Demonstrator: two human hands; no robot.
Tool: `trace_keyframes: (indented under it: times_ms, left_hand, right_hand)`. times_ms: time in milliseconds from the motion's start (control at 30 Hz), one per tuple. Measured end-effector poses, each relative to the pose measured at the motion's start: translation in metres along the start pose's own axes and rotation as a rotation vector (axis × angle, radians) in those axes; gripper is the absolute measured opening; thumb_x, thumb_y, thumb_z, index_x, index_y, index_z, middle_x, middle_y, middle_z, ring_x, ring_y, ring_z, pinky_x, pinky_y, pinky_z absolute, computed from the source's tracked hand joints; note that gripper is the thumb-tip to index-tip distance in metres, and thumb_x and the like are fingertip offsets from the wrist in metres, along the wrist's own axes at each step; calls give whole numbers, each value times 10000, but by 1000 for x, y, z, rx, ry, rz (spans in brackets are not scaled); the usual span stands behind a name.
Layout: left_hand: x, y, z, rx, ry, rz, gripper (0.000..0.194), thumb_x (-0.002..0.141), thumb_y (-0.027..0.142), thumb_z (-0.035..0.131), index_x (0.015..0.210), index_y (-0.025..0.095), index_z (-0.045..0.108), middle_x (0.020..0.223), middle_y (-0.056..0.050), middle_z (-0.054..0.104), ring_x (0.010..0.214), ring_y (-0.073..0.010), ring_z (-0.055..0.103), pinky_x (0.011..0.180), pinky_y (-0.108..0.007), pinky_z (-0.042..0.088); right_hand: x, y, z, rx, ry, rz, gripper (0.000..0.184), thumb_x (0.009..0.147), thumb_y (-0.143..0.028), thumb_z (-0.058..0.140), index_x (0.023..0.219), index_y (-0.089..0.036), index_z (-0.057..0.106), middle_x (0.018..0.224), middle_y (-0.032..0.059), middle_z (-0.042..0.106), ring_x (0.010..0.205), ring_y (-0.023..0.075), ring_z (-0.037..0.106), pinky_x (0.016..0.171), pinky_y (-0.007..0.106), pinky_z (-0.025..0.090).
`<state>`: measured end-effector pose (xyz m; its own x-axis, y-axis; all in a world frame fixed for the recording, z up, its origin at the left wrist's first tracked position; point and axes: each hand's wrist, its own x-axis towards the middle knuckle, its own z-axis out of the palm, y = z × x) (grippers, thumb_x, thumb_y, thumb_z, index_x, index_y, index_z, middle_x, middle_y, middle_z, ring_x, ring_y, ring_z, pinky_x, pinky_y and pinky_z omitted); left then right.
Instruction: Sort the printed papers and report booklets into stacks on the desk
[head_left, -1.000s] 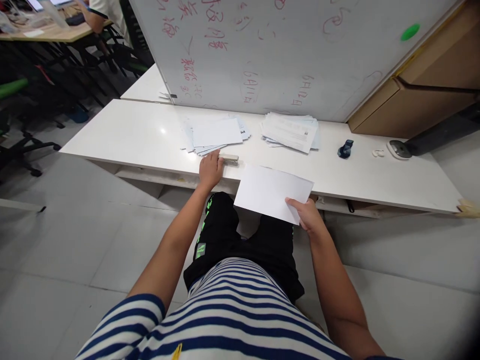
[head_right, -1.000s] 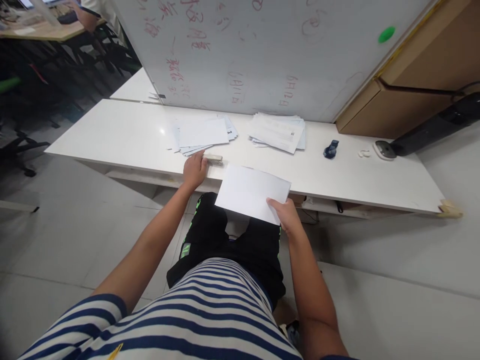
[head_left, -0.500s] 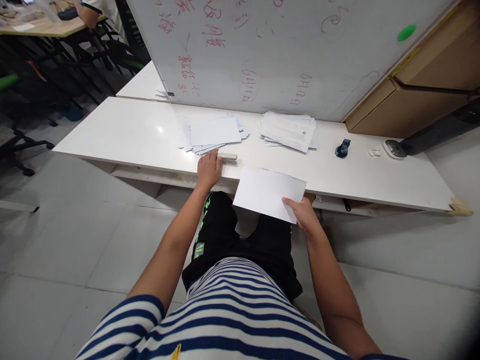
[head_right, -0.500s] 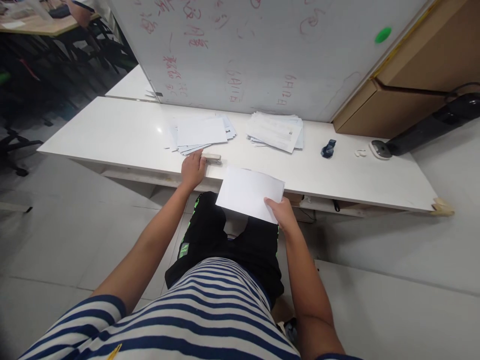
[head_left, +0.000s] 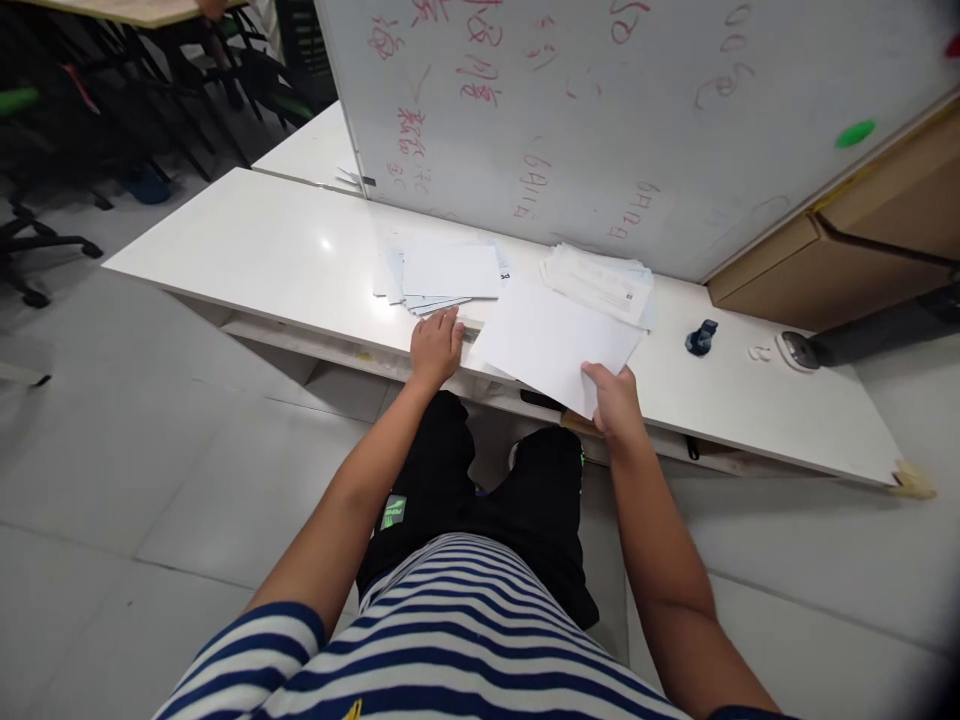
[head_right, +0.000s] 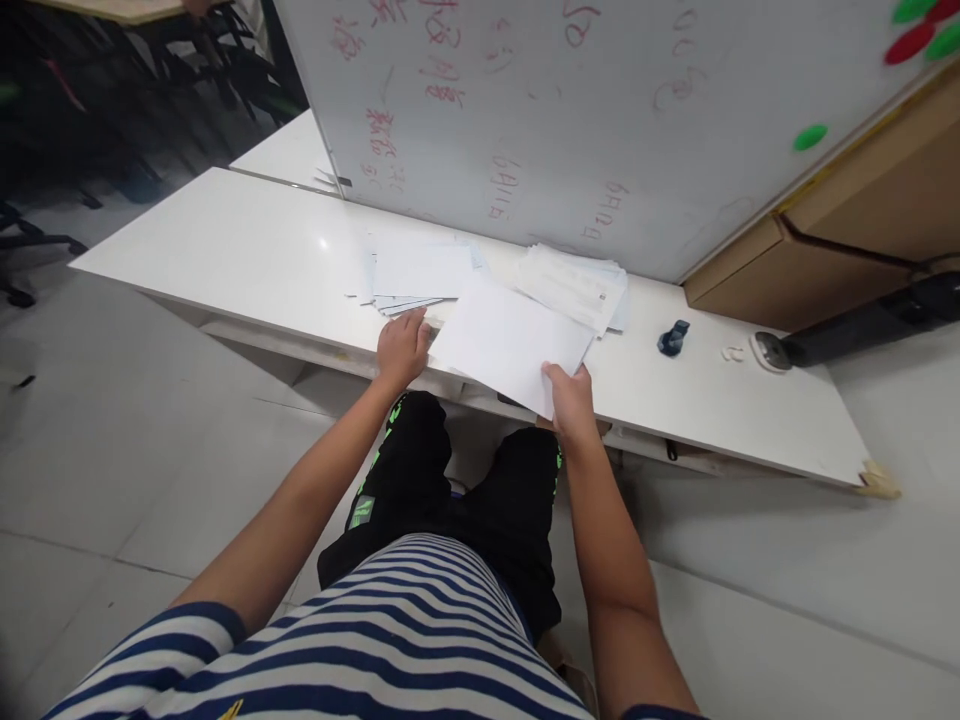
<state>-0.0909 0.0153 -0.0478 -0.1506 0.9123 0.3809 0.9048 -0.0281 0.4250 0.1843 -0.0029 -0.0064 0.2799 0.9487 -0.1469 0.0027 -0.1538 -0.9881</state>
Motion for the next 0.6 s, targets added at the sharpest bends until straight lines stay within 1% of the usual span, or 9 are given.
trace_keyframes:
  times_ms: [100,200,300,367,433,467,533,600]
  left_hand:
    - [-1,-1,1,10,-5,1,449,991,354,263,1328,204,519,1347,-102,558,1267,-255,477,1103,-423,285]
    - [-1,-1,2,6,-9,-11,452,992,364,258,1294,195,549,1317,-112,578,1237,-259,501,1096,-424,293]
    - [-1,-2,3,-17,-2,-11,473,994,366,249,1375,204,478,1344,-99,560,1240,-252,498,1102,-425,288]
    - [-1,-2,3,-28,3,-16,479,994,362,246,1392,209,464,1349,-92,559,1250,-248,489,1109,-428,282]
    - [-1,-3,4,-34,-1,-21,477,992,360,250,1390,214,470,1355,-89,556,1264,-245,480,1116,-431,277]
    - [-1,-3,5,-38,-7,-23,475,991,359,254,1389,218,471,1360,-89,553,1271,-243,477,1118,-434,275]
    - [-1,-4,6,-48,-17,-27,473,988,358,261,1391,226,470,1370,-91,545,1280,-240,472,1121,-438,275]
    - [-1,-5,7,-53,-20,-30,472,988,358,263,1393,228,467,1376,-93,540,1282,-238,473,1124,-439,274]
  right_hand:
    - [31,-22,44,-43,-79,-79,449,690,-267,667,1124,-180,593,1055,56,705,932,201,670,840,327,551]
    - [71,-38,96,-99,-177,-128,435,697,-246,657,1120,-173,586,994,38,708,907,184,663,823,321,548]
    - [114,-42,146,-100,-281,-91,363,698,-223,656,1051,-161,594,895,18,708,831,166,659,781,320,553]
    - [138,-39,173,-102,-327,-36,327,670,-203,680,981,-147,600,845,15,701,766,163,653,746,332,556]
    - [157,-33,191,-154,-351,-33,296,649,-191,693,926,-133,608,824,22,692,741,164,649,745,344,549]
    - [163,-31,197,-224,-352,-58,276,647,-192,691,905,-129,615,819,27,686,750,169,649,760,353,542]
    - [170,-26,205,-466,-341,-159,229,657,-206,680,867,-128,633,813,42,676,807,199,647,817,384,522]
    - [170,-22,210,-751,-316,-300,197,681,-238,668,847,-132,649,832,78,670,892,251,633,882,431,489]
